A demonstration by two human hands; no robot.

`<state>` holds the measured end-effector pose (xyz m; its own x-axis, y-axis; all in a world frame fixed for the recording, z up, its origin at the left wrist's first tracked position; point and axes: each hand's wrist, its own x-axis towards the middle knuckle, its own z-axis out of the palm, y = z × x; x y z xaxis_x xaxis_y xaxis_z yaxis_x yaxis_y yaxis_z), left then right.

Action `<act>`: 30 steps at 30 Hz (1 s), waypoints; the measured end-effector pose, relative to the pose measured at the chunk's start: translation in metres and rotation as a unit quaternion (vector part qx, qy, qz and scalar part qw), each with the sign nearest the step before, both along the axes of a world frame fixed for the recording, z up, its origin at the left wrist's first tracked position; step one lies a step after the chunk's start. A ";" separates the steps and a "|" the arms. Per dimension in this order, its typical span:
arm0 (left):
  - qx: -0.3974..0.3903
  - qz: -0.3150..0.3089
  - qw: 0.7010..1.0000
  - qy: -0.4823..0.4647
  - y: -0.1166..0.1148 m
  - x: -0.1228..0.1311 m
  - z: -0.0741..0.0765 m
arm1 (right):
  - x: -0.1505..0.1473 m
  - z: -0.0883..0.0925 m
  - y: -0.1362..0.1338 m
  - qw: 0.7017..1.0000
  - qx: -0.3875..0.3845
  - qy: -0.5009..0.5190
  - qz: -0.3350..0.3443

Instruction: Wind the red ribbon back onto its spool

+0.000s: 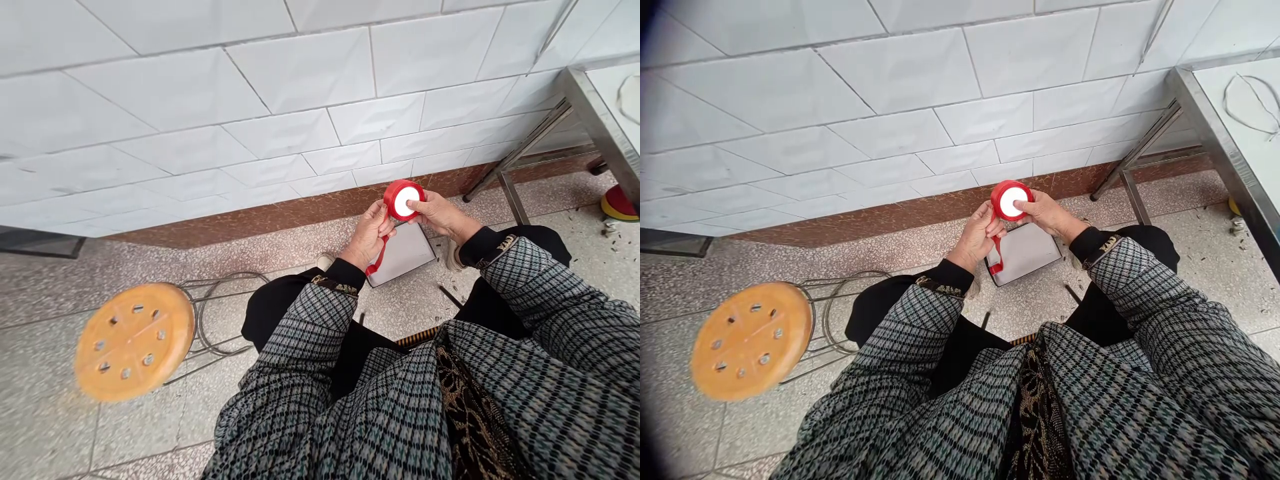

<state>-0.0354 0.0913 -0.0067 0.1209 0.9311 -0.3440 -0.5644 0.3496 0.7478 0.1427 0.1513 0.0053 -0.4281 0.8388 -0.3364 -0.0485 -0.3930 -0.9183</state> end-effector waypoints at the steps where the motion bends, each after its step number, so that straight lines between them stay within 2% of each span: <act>1: -0.004 0.005 1.000 0.001 0.000 0.001 0.000 | -0.001 -0.001 -0.002 1.000 0.005 -0.014 -0.005; 7: -0.009 0.031 0.999 -0.001 0.002 0.007 0.000 | -0.005 -0.018 -0.001 0.987 0.104 -0.118 -0.038; 9: -0.006 0.047 0.999 0.003 0.001 0.010 0.001 | -0.002 -0.022 0.005 0.962 0.181 -0.199 -0.037; 12: -0.007 0.074 0.997 0.032 -0.001 0.012 0.002 | 0.004 -0.020 0.018 0.910 0.294 -0.287 -0.059; 15: 0.001 0.088 0.992 0.089 -0.002 0.007 0.003 | 0.009 -0.014 0.027 0.894 0.330 -0.294 -0.068; 18: 0.026 0.055 0.988 0.139 0.001 -0.002 0.005 | 0.011 -0.010 0.031 0.901 0.325 -0.277 -0.070; 20: 0.047 0.039 0.985 0.161 0.003 -0.006 0.005 | 0.010 -0.009 0.029 0.917 0.304 -0.250 -0.064; 24: 0.067 0.065 0.984 0.155 0.005 -0.004 0.001 | 0.003 -0.011 0.022 0.965 0.212 -0.147 -0.041; 27: 0.086 0.079 0.980 0.162 0.007 0.001 -0.007 | -0.005 -0.010 0.015 0.984 0.137 -0.088 -0.068; 29: 0.140 0.111 0.954 0.240 0.009 0.001 -0.013 | -0.009 -0.008 0.010 0.991 0.081 -0.054 -0.086; 30: 0.185 0.128 0.928 0.298 0.011 0.001 -0.015 | -0.010 -0.006 0.008 0.994 0.052 -0.034 -0.089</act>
<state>-0.0347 0.1021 -0.0219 -0.2291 0.9709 0.0693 -0.0410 -0.0807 0.9959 0.1323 0.1591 -0.0003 -0.2485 0.9309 -0.2679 -0.0447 -0.2873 -0.9568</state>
